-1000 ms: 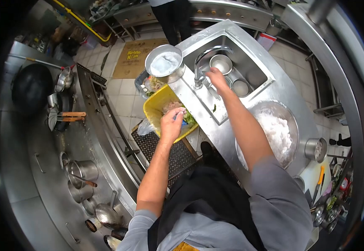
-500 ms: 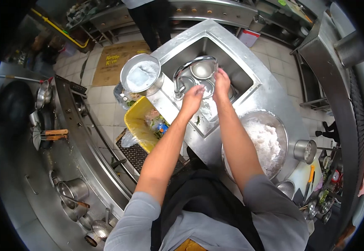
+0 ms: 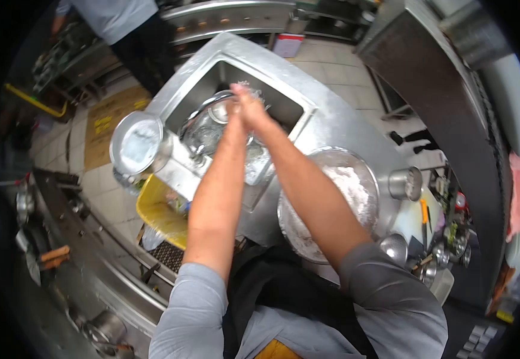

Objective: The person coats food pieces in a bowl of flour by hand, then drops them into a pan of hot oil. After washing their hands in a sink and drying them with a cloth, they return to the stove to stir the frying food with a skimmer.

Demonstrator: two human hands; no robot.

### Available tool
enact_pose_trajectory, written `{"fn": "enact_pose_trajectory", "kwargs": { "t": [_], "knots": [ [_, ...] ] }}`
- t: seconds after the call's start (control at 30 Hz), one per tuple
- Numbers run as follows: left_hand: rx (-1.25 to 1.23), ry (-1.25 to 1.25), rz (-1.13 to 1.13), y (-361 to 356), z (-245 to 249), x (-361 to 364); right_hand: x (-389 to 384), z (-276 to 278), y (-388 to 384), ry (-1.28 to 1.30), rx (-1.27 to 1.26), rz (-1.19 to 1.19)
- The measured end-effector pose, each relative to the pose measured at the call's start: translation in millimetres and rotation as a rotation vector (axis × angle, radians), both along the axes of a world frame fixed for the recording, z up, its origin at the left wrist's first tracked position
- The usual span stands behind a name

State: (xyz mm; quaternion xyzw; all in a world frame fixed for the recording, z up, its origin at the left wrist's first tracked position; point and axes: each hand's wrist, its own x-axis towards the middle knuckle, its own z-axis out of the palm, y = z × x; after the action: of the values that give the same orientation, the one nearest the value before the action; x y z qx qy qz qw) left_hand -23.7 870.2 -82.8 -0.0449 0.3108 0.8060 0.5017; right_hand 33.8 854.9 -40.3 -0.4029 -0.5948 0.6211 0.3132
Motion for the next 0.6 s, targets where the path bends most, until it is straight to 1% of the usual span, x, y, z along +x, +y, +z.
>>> {"fn": "enact_pose_trajectory", "kwargs": {
  "t": [0.03, 0.07, 0.1, 0.13, 0.17, 0.23, 0.27, 0.3, 0.37, 0.4, 0.43, 0.5, 0.53, 0.57, 0.6],
  "knots": [
    [0.015, 0.046, 0.009, 9.8, -5.3, -7.9, -5.5, -25.0, 1.0, -0.05, 0.344, -0.009],
    [0.04, 0.1, 0.012, 19.0, -9.3, -16.2, -3.6, -17.6, -7.0, 0.041, 0.239, -0.065],
    [0.091, 0.237, -0.012, 13.6, -1.2, -14.8, -2.2, -1.1, -21.3, 0.137, 0.13, -0.118],
    [0.082, 0.269, 0.008, 18.0, -3.1, -14.8, 0.8, 30.7, -27.4, 0.21, -0.274, -0.145],
    [0.076, 0.303, 0.028, 24.9, -4.0, -13.0, 1.3, 23.6, -18.7, 0.204, -0.264, -0.155],
    [-0.012, 0.177, 0.041, -13.9, 56.2, 13.7, 3.4, -1.8, 10.3, 0.452, -0.358, -0.135],
    [0.004, 0.024, 0.112, -6.3, 40.4, 15.2, 11.3, -1.2, 18.3, 0.594, -0.622, -0.049],
    [0.005, 0.018, 0.107, -7.4, 28.6, 16.6, 13.4, -2.1, 23.8, 0.59, -0.619, -0.055],
    [0.256, -0.085, -0.044, -14.5, 12.9, 15.7, 14.4, -13.8, 33.2, 0.646, -0.58, 0.135],
    [0.224, -0.216, -0.065, -19.8, 10.7, 14.9, 5.2, -29.4, 40.8, 0.625, -0.507, 0.059],
    [0.214, -0.214, -0.061, -25.1, 8.7, 15.3, 2.1, -29.8, 41.7, 0.626, -0.518, 0.059],
    [0.062, 0.168, -0.11, -39.8, 5.0, 14.4, -7.5, -30.3, 36.2, 0.316, -0.646, -0.097],
    [-0.077, 0.465, -0.163, -53.4, 9.4, 11.4, -7.6, -26.4, 25.1, 0.284, -0.65, -0.16],
    [-0.24, 0.718, -0.155, -67.5, 17.5, 9.6, -7.9, -36.3, 18.6, 0.254, -0.599, -0.184],
    [-0.453, 1.302, -0.17, -81.5, 11.3, 0.0, -13.6, -31.9, 7.5, 0.183, -0.611, -0.239]
  ]
}}
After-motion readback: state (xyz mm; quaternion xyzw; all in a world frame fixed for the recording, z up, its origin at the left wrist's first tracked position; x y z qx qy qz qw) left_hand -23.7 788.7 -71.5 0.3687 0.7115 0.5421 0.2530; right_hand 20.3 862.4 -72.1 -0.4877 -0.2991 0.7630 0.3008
